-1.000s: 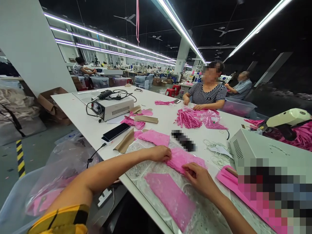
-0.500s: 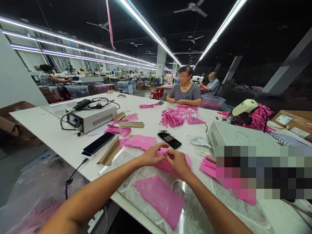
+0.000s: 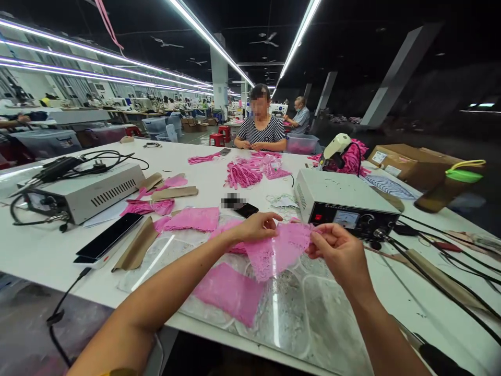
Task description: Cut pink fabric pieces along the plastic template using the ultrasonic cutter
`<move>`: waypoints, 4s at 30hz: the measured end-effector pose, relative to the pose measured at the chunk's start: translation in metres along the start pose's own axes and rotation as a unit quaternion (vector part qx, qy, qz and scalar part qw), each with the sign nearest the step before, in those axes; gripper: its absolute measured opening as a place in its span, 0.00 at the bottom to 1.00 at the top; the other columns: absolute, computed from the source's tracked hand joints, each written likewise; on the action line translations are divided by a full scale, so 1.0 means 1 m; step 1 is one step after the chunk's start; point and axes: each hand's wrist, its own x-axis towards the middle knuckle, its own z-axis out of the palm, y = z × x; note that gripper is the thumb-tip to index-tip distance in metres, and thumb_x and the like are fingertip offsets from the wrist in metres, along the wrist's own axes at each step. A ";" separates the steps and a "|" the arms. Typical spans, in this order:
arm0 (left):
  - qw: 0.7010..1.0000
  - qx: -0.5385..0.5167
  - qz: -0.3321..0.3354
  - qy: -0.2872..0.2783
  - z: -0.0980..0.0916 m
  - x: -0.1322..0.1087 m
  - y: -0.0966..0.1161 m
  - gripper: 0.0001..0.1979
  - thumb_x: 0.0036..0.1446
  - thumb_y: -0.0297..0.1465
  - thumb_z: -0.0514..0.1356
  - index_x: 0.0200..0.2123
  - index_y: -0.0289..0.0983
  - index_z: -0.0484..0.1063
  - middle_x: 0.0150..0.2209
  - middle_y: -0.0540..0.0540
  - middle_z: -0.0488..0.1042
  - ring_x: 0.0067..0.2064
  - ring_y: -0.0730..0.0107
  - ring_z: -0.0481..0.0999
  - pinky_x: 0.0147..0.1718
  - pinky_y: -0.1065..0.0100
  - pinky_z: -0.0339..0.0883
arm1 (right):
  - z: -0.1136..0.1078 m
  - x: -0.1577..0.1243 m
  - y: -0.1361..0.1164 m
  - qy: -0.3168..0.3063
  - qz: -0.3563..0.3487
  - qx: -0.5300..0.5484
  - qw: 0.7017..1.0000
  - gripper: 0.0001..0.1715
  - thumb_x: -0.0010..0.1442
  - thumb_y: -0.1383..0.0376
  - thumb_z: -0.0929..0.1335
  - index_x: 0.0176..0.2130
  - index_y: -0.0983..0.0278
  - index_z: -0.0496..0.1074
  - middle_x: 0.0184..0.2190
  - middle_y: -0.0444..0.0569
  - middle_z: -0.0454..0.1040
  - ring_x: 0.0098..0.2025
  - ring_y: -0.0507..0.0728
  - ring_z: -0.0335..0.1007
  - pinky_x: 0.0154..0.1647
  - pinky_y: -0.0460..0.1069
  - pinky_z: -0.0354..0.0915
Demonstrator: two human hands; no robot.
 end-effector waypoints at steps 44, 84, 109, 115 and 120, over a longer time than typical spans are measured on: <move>0.963 0.257 0.060 -0.051 0.064 0.056 -0.011 0.11 0.56 0.29 0.66 0.44 0.36 0.76 0.49 0.41 0.74 0.51 0.58 0.74 0.52 0.61 0.67 | -0.064 0.029 0.108 -0.052 -0.155 -0.310 0.936 0.12 0.50 0.63 0.69 0.38 0.59 0.75 0.39 0.49 0.76 0.46 0.62 0.70 0.49 0.57 0.66; 0.963 0.264 0.029 -0.042 0.083 0.097 0.003 0.11 0.66 0.34 0.59 0.46 0.33 0.71 0.45 0.44 0.74 0.44 0.65 0.76 0.44 0.58 0.73 | -0.054 0.058 0.116 -0.045 -0.111 -0.361 0.925 0.12 0.54 0.68 0.67 0.39 0.59 0.76 0.38 0.48 0.74 0.44 0.58 0.68 0.43 0.50 0.63; 0.981 0.190 -0.022 -0.006 0.048 0.064 0.060 0.10 0.52 0.20 0.54 0.32 0.35 0.74 0.27 0.50 0.75 0.29 0.71 0.71 0.30 0.72 0.63 | -0.032 0.024 0.058 -0.065 -0.128 -0.209 0.967 0.17 0.58 0.56 0.64 0.40 0.61 0.77 0.29 0.46 0.78 0.28 0.54 0.72 0.32 0.49 0.68; 0.981 0.189 -0.044 -0.018 0.052 0.050 0.060 0.12 0.52 0.20 0.53 0.35 0.34 0.75 0.29 0.49 0.76 0.29 0.70 0.72 0.31 0.72 0.64 | -0.020 0.015 0.061 -0.100 -0.148 -0.209 0.961 0.13 0.53 0.58 0.68 0.36 0.62 0.75 0.25 0.43 0.75 0.25 0.53 0.68 0.27 0.47 0.64; 0.975 0.220 -0.029 -0.028 0.050 0.031 0.051 0.09 0.53 0.22 0.56 0.35 0.34 0.74 0.30 0.48 0.77 0.30 0.69 0.73 0.32 0.72 0.64 | -0.020 0.016 0.068 -0.087 -0.155 -0.226 0.958 0.14 0.56 0.67 0.61 0.30 0.63 0.75 0.23 0.45 0.76 0.26 0.54 0.69 0.29 0.47 0.63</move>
